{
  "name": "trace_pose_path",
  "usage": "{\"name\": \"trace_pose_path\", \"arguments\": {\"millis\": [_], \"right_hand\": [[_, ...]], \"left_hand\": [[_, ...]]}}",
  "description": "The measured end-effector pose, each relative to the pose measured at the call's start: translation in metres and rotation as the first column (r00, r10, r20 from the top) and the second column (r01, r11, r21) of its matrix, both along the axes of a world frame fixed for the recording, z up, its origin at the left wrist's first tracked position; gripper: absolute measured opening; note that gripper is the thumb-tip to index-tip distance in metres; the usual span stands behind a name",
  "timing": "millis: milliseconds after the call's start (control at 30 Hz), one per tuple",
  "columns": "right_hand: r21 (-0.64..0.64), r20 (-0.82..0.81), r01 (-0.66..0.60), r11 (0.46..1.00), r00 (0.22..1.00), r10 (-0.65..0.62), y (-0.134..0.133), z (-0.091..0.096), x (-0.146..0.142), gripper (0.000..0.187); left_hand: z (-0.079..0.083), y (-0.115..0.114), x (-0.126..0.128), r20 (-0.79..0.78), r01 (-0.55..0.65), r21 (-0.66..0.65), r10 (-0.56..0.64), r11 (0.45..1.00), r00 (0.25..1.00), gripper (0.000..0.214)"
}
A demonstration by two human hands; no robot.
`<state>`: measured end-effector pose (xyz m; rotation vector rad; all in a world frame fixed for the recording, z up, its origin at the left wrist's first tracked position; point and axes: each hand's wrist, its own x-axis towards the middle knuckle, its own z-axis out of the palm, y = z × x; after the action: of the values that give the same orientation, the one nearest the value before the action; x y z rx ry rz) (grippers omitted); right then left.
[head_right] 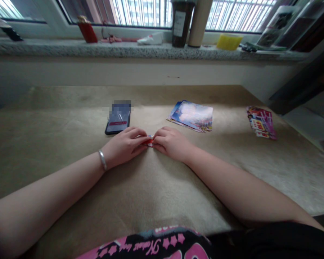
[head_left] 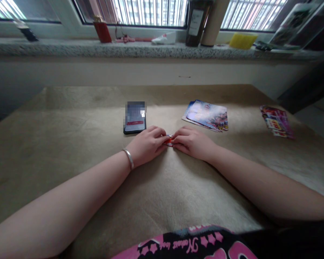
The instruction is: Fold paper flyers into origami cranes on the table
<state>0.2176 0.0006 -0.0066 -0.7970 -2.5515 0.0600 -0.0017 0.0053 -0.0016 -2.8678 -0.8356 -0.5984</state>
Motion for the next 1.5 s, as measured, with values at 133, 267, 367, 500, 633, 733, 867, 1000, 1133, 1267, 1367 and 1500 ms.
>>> {"name": "trace_pose_path", "arguments": {"millis": [133,267,367,500,633,733,867,1000,1133,1267,1367,1500], "right_hand": [[0.016,0.014,0.001,1.000,1.000,-0.001,0.000,0.000,0.000,0.022],[0.043,0.045,0.016,0.999,0.999,-0.018,0.001,-0.002,0.001,0.023],[0.051,0.065,0.028,0.998,0.997,-0.032,0.001,-0.003,0.001,0.023],[0.083,0.081,0.020,0.996,0.996,-0.027,0.000,-0.001,-0.001,0.024],[0.109,0.101,0.013,0.994,0.995,-0.025,0.000,0.001,-0.002,0.024],[0.116,0.110,0.018,0.993,0.993,-0.031,-0.001,0.001,-0.002,0.025],[0.152,0.113,0.014,0.988,0.993,-0.031,-0.002,0.003,-0.004,0.028],[0.182,0.116,-0.011,0.983,0.993,-0.010,-0.002,0.004,-0.006,0.029],[0.205,0.136,0.010,0.979,0.990,-0.039,-0.003,0.004,-0.007,0.030],[0.192,0.163,0.050,0.980,0.983,-0.082,-0.004,0.004,-0.007,0.030],[0.157,0.176,0.066,0.985,0.980,-0.094,-0.005,0.004,-0.008,0.030],[0.066,0.142,0.144,0.987,0.978,-0.152,-0.004,0.003,-0.011,0.027]], "left_hand": [[0.004,0.000,0.001,-0.078,0.008,0.118,0.001,0.993,0.997,0.024],[0.003,0.000,0.001,-0.126,0.037,0.094,-0.025,0.995,0.992,0.025],[0.000,0.001,0.002,-0.091,0.004,0.048,0.000,0.999,0.996,0.028],[0.000,0.001,0.004,-0.083,-0.016,0.033,0.019,0.999,0.996,0.029],[0.002,-0.001,0.006,-0.141,-0.027,0.088,0.039,0.996,0.989,0.028],[0.002,-0.002,0.006,-0.188,-0.022,0.122,0.045,0.992,0.981,0.025],[0.002,-0.003,0.005,-0.234,0.003,0.145,0.031,0.989,0.972,0.017],[0.002,-0.004,0.004,-0.219,0.000,0.148,0.032,0.989,0.975,0.019],[0.002,-0.002,0.005,-0.196,-0.016,0.100,0.035,0.995,0.980,0.019],[0.002,0.000,0.005,-0.166,-0.027,0.021,0.030,0.999,0.986,0.023],[0.004,-0.002,0.005,-0.184,-0.021,0.050,0.030,0.999,0.982,0.025],[0.009,-0.008,0.005,-0.219,-0.058,0.134,0.086,0.989,0.972,0.019]]}}
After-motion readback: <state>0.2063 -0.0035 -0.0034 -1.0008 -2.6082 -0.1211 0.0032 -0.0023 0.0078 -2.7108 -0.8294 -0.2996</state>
